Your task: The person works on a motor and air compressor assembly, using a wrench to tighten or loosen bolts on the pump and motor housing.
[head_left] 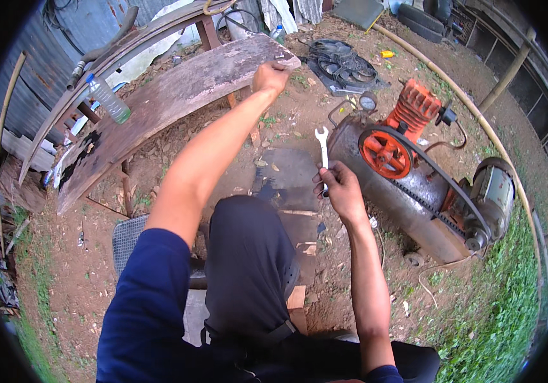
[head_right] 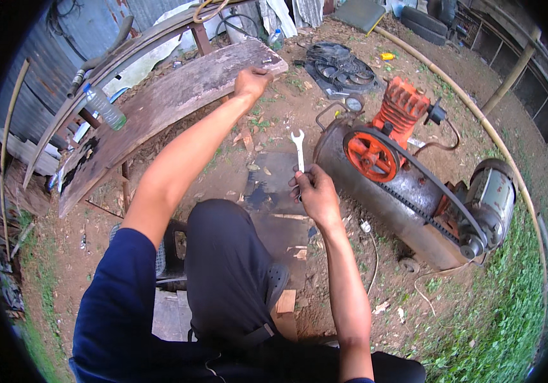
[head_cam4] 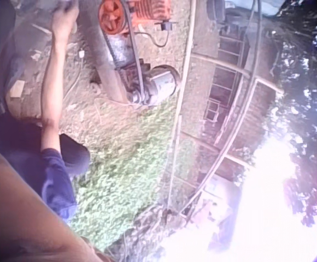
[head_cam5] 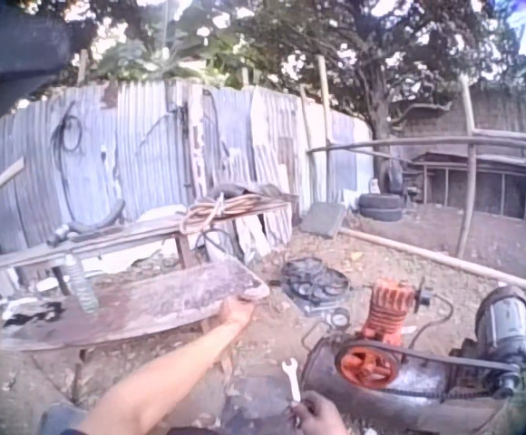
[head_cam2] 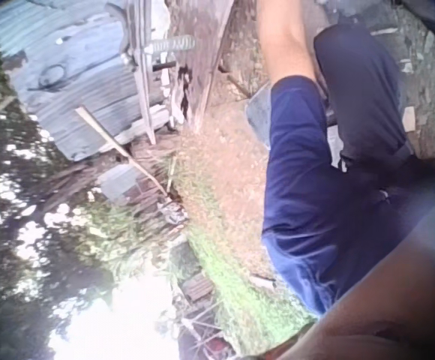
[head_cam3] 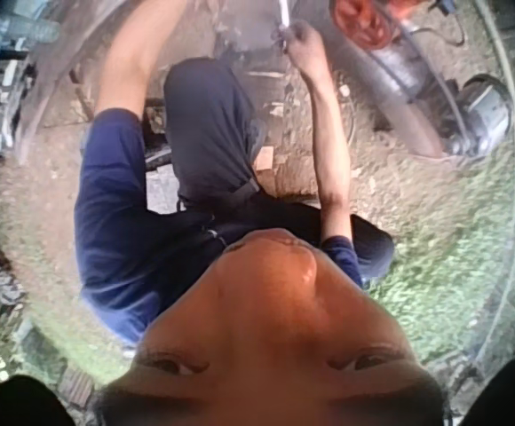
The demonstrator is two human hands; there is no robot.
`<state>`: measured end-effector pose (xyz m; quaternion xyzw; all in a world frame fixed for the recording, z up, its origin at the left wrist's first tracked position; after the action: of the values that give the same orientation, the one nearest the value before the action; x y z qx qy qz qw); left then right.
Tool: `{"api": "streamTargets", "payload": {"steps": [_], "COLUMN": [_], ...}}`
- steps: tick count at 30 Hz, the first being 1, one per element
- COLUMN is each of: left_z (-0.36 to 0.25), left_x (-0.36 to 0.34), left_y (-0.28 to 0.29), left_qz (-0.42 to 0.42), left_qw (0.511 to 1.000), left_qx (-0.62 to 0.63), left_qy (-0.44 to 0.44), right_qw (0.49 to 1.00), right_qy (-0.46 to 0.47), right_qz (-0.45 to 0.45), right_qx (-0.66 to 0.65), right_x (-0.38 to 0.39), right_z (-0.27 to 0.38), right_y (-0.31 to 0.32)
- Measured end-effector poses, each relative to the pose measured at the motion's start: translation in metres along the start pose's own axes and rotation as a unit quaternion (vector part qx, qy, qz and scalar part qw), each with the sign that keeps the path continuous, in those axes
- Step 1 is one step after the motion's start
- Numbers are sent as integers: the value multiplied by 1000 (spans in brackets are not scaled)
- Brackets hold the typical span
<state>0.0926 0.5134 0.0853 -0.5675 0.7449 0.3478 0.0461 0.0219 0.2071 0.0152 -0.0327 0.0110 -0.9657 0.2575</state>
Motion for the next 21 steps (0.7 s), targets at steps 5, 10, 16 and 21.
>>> {"api": "streamTargets", "payload": {"steps": [5,10,16,21], "left_z": [9,37,32,-26], "left_x": [-33,-48,-39,-6], "left_y": [-36,-53,-37,-29], "left_qz": [-30,-40,-137,-181], "left_qw": [991,984,985,957], "left_qx": [-112,-159,-94,148], "left_qy": [-72,-63,-40,-171], "right_qw": [998,996,995,998], "right_qy": [-50,-83,-100,-46], "right_qz": [-4,-6,-8,6], "right_qx": [24,26,-9,37], "right_x": [-21,-54,-97,-112], "right_z": [-5,2,17,25], "right_y": [-15,-44,-67,-43]}}
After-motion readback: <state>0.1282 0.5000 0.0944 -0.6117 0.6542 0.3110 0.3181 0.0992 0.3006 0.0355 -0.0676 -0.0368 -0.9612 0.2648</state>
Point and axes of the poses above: each hand's wrist, its own x-axis away from the middle knuckle, its own y-axis out of the back of the hand, z = x × y, the point moved 6 cm from there along -x, towards the middle knuckle, and after that the axes turned 13 degrees about -z, right-handed, at the moved point
